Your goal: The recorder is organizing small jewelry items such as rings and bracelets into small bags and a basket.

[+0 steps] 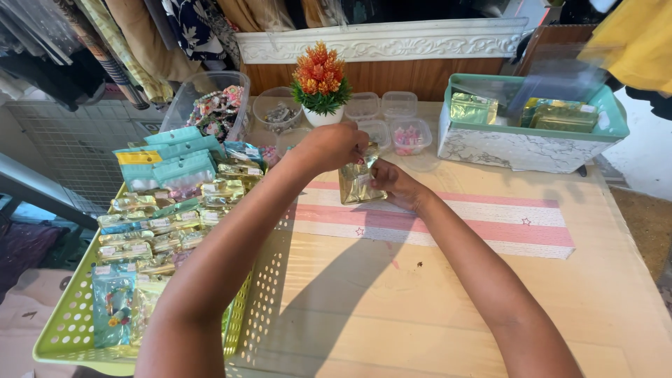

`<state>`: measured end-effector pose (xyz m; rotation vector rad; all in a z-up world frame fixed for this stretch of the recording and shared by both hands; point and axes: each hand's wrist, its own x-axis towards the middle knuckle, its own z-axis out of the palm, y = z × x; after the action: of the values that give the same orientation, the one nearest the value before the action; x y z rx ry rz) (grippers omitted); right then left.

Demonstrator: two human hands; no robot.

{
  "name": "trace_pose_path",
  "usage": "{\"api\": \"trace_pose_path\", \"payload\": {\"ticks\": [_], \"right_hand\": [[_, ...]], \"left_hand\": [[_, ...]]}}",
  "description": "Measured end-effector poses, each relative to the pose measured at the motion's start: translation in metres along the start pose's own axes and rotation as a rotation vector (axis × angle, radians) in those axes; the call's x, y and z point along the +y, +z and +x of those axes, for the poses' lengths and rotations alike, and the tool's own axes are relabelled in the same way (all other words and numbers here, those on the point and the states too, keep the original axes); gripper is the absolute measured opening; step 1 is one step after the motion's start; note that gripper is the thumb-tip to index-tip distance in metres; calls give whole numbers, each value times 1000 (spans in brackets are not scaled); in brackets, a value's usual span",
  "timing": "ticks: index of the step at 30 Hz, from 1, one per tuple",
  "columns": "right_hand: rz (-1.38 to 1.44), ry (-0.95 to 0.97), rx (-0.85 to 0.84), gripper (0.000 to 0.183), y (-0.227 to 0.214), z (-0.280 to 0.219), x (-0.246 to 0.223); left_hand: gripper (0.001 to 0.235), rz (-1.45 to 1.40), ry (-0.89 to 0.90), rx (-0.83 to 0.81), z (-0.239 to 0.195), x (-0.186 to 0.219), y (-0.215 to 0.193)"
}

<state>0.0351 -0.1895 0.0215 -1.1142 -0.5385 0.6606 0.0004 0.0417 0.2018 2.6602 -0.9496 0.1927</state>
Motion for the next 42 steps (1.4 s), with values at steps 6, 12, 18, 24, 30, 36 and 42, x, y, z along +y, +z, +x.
{"api": "trace_pose_path", "payload": {"ticks": [6,12,18,24,30,36,42], "right_hand": [[59,-15,265,41,49,-3,-35],[95,-79,331,31,20,8,-16],[120,-120,381,32,24,9,-19],[88,-157,412,38,33,3,-30],[8,-164,379,35,32,8,-25],[47,-245,427,34,46,6,-31],[-175,-232,346,37,42,6,-28]], "left_hand": [[10,-45,-29,21,27,-13,18],[13,-435,-156,111,37,-18,47],[38,-110,127,787,5,20,66],[62,-1085,-386,495,-15,9,121],[45,-1119,-468,431,-23,-22,163],[51,-1102,-362,392,-31,2,137],[44,-1134,-394,453,-23,-25,169]]}}
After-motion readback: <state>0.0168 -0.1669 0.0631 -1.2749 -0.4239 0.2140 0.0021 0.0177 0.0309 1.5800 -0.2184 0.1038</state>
